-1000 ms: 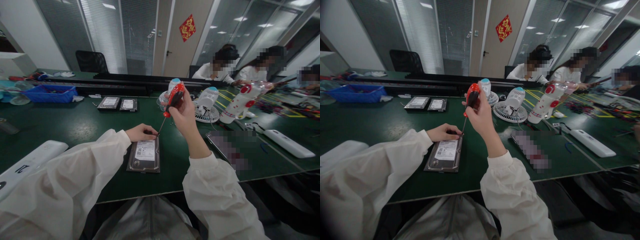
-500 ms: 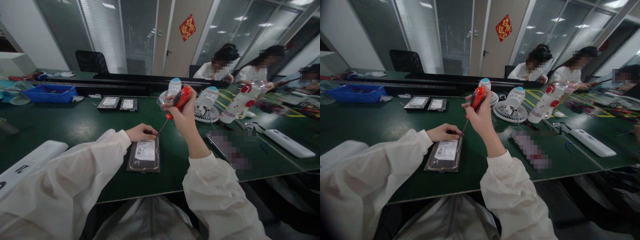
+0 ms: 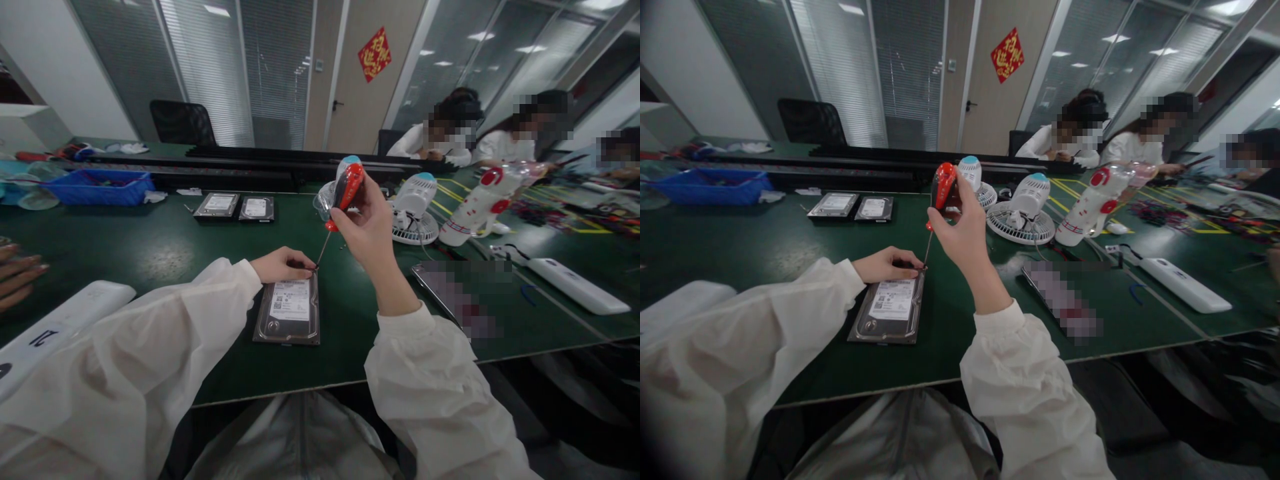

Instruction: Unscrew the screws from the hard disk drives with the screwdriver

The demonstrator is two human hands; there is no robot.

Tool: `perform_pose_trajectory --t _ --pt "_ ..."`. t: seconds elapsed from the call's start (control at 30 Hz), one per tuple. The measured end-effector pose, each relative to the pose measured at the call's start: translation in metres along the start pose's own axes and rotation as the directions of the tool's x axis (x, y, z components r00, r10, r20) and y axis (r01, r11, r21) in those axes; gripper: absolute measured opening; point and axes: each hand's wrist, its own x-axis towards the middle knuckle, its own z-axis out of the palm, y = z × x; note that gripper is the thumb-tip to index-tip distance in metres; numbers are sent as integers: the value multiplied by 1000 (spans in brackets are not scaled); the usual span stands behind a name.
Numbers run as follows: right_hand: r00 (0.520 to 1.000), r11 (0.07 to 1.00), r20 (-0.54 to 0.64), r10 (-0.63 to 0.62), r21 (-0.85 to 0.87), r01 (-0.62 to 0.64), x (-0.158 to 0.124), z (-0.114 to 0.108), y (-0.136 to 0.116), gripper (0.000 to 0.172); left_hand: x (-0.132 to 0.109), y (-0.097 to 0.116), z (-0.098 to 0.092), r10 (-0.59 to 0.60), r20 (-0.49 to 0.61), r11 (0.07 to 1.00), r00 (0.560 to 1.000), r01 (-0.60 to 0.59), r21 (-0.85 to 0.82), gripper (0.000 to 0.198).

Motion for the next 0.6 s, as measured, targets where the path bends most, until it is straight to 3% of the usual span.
perform_pose_trajectory --t 0.1,0.2,0.4,0.6 --pt "999 998 45 -27 66 24 -2 1 3 75 0 0 1 3 -2 1000 1000 -3 -11 40" --pt "997 995 65 -37 97 31 -3 2 2 74 -1 1 1 0 -11 1000 1000 0 -24 38" --pt "996 985 -48 -78 -156 70 -1 1 -2 68 -2 5 0 8 -7 1000 1000 -8 -3 39" --pt "988 975 -109 -112 -204 88 1 -3 -2 60 -1 2 -1 23 8 999 1000 -24 41 38"
